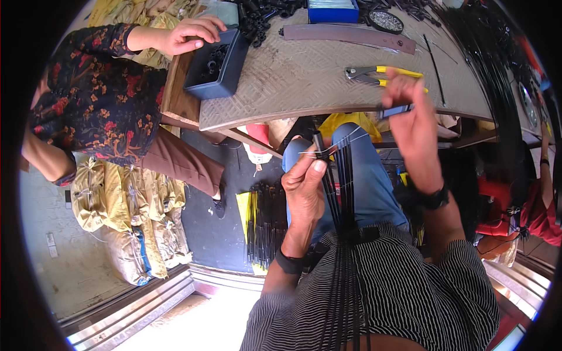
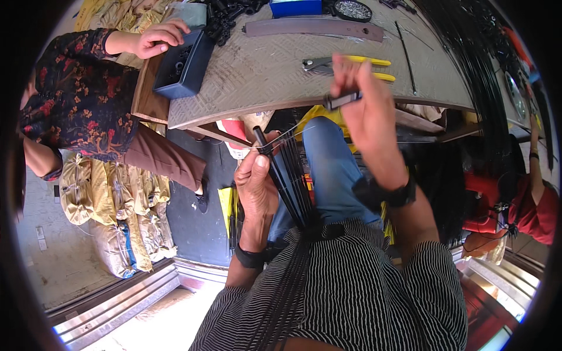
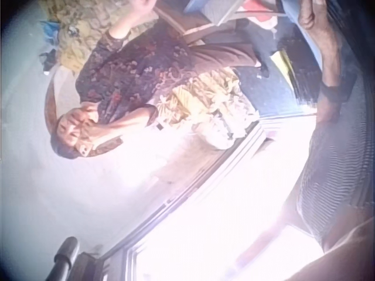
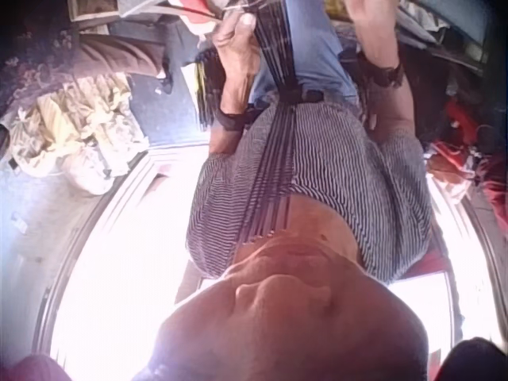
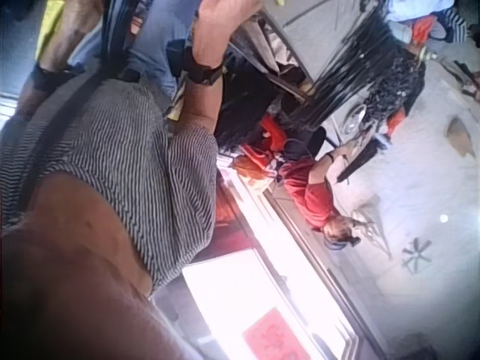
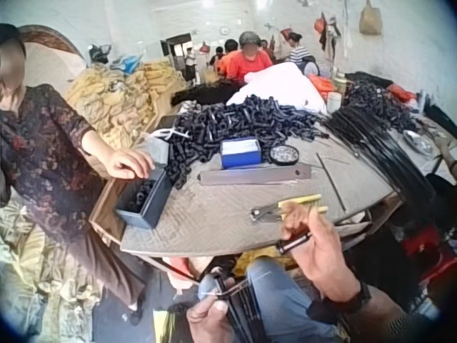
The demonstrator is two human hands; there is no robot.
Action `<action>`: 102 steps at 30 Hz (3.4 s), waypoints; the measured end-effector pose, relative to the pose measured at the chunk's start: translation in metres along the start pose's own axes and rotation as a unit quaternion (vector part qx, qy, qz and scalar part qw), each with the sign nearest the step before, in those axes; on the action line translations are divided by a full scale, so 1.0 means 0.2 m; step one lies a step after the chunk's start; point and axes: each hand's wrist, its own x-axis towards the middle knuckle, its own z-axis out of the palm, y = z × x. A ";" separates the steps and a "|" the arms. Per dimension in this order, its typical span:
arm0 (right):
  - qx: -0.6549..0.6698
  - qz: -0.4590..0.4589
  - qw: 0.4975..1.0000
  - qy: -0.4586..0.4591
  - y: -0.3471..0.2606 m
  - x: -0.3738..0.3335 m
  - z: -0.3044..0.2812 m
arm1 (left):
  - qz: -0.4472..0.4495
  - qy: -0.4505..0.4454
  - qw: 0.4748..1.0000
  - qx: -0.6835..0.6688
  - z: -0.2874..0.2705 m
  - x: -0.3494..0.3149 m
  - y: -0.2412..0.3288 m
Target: Assembling components of umbrella frames by hand using pliers.
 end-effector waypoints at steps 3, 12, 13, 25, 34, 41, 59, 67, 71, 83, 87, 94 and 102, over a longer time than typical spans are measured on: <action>-0.257 -0.186 0.905 -0.283 -0.10 0.13 0.18 | -0.029 -0.012 0.997 -0.076 0.05 0.00 0.00; -0.405 0.280 0.698 -0.520 -0.02 0.16 0.42 | -0.059 0.021 0.986 -0.157 0.03 -0.02 0.05; -0.380 0.280 0.713 -0.519 -0.01 0.17 0.40 | -0.060 0.021 0.985 -0.159 0.04 -0.02 0.05; -0.380 0.242 0.730 -0.514 0.04 0.20 0.31 | -0.043 0.038 0.994 -0.089 0.06 -0.01 0.06; -0.501 0.100 0.684 -0.520 0.03 0.15 0.37 | -0.053 0.061 0.992 -0.098 0.06 0.00 0.05; -0.451 0.066 0.691 -0.561 0.06 0.15 0.34 | -0.048 0.066 0.990 -0.119 0.06 -0.01 0.04; -0.430 -0.096 0.833 -0.333 0.02 -0.06 0.10 | -0.027 0.050 0.993 -0.103 0.05 -0.02 0.05; -0.493 0.087 0.740 -0.449 0.00 0.08 0.31 | 0.006 0.062 0.994 -0.087 0.08 -0.04 0.02; -0.412 0.113 0.778 -0.460 0.03 0.07 0.30 | -0.007 0.080 0.995 -0.064 0.09 -0.04 0.01; -0.476 0.089 0.742 -0.464 0.11 0.11 0.32 | -0.023 0.064 0.996 -0.062 0.07 -0.02 0.02; -0.524 -0.014 0.710 -0.471 0.14 0.13 0.32 | -0.022 0.078 0.995 -0.059 0.09 -0.02 0.03; -0.584 -0.086 0.689 -0.420 0.15 0.10 0.37 | -0.012 0.075 0.995 -0.065 0.07 -0.02 0.02; -0.610 -0.146 0.677 -0.385 0.18 0.05 0.38 | -0.003 0.098 0.992 -0.083 0.08 -0.02 0.03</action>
